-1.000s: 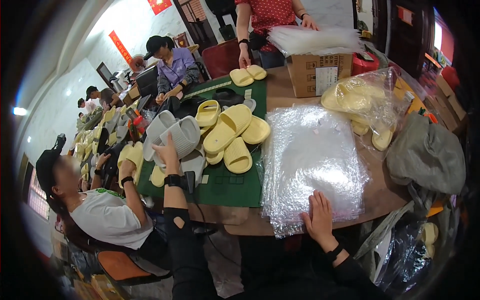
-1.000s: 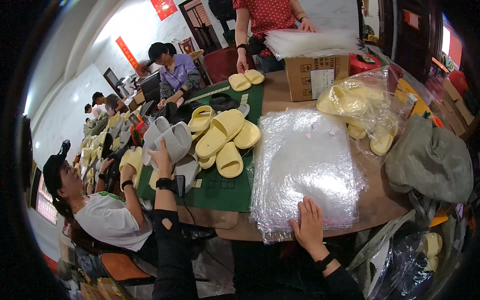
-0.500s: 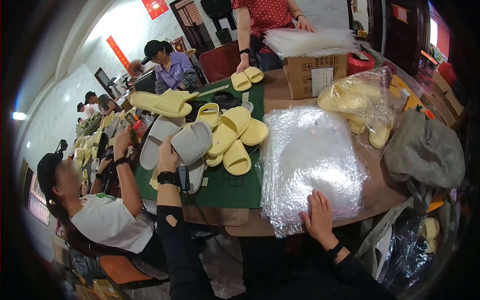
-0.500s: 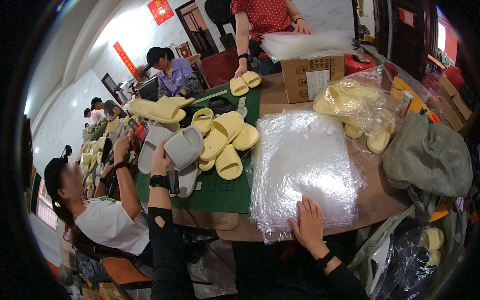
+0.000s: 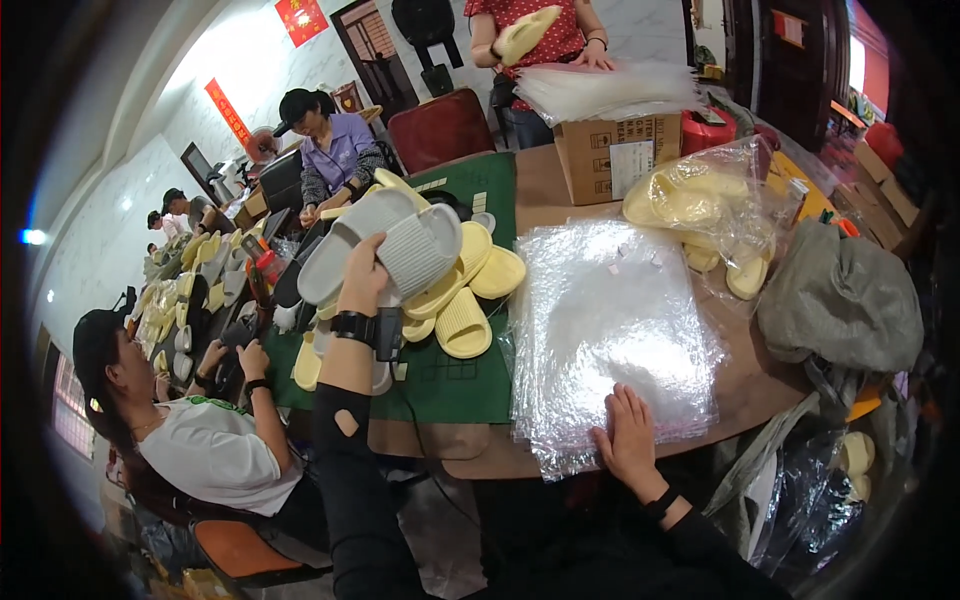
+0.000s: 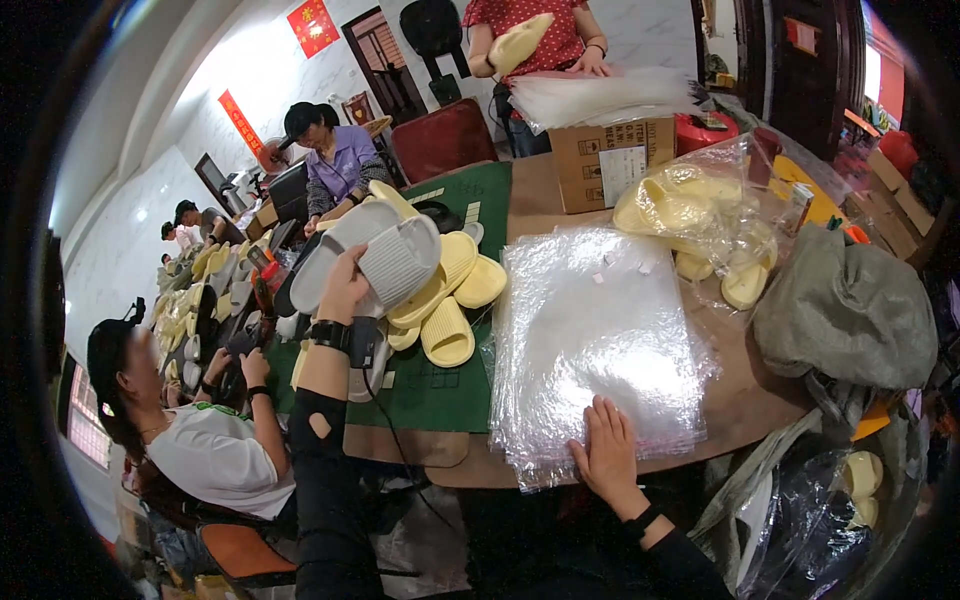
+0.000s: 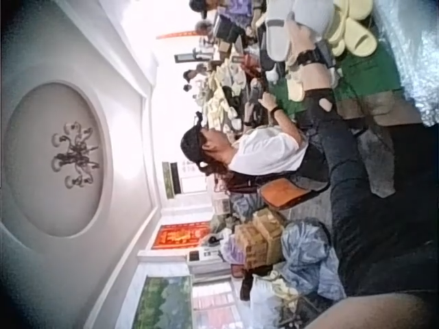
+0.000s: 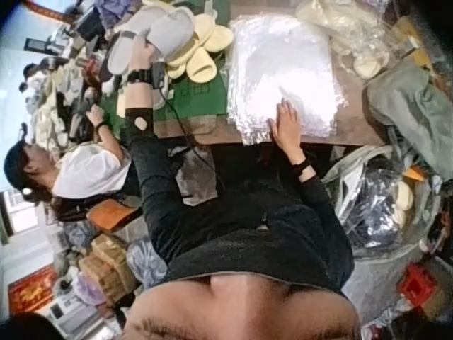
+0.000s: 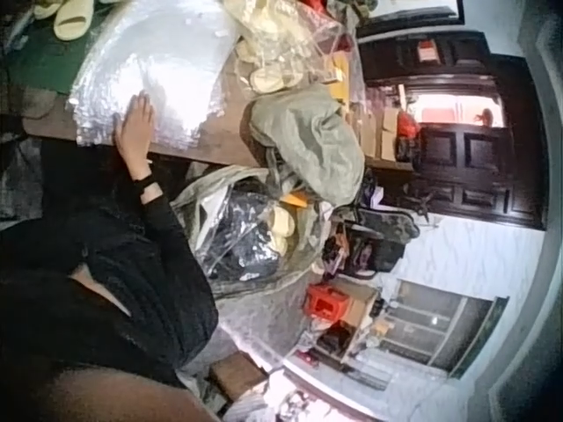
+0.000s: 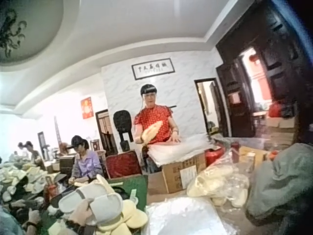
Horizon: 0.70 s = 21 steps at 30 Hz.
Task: The recorder is packing manufactured foam sandals and slippers into plastic bags and a larger collection bag at a shoe factory workstation.
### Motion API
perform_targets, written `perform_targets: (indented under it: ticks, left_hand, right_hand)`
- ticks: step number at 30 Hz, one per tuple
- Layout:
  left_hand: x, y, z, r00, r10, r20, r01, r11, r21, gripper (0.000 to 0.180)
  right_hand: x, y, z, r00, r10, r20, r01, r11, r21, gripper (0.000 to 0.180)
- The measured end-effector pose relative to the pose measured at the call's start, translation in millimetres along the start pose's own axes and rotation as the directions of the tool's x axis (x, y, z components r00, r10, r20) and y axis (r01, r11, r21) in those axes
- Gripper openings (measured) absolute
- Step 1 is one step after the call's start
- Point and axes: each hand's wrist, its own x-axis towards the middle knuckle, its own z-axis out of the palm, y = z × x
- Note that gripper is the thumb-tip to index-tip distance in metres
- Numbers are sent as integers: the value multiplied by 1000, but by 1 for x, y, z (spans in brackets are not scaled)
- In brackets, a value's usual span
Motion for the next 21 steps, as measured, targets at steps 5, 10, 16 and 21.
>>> perform_targets:
  ticks: [5,10,16,21]
  left_hand:
    - [-61,3,64,978,-43,204,92,968,-234,31]
    - [-147,-30,128,964,-87,250,75,996,56,33]
    - [-237,-69,158,858,-238,455,323,939,-118,38]
    - [-279,-102,161,800,-319,509,513,803,-303,28]
  right_hand:
    - [-1,-4,2,999,-37,-4,37,999,5,53]
    - [0,-2,2,999,-33,-29,34,999,24,53]
    - [1,-3,4,999,-26,-25,26,999,28,52]
    - [-3,2,8,1000,-13,16,13,1000,19,43]
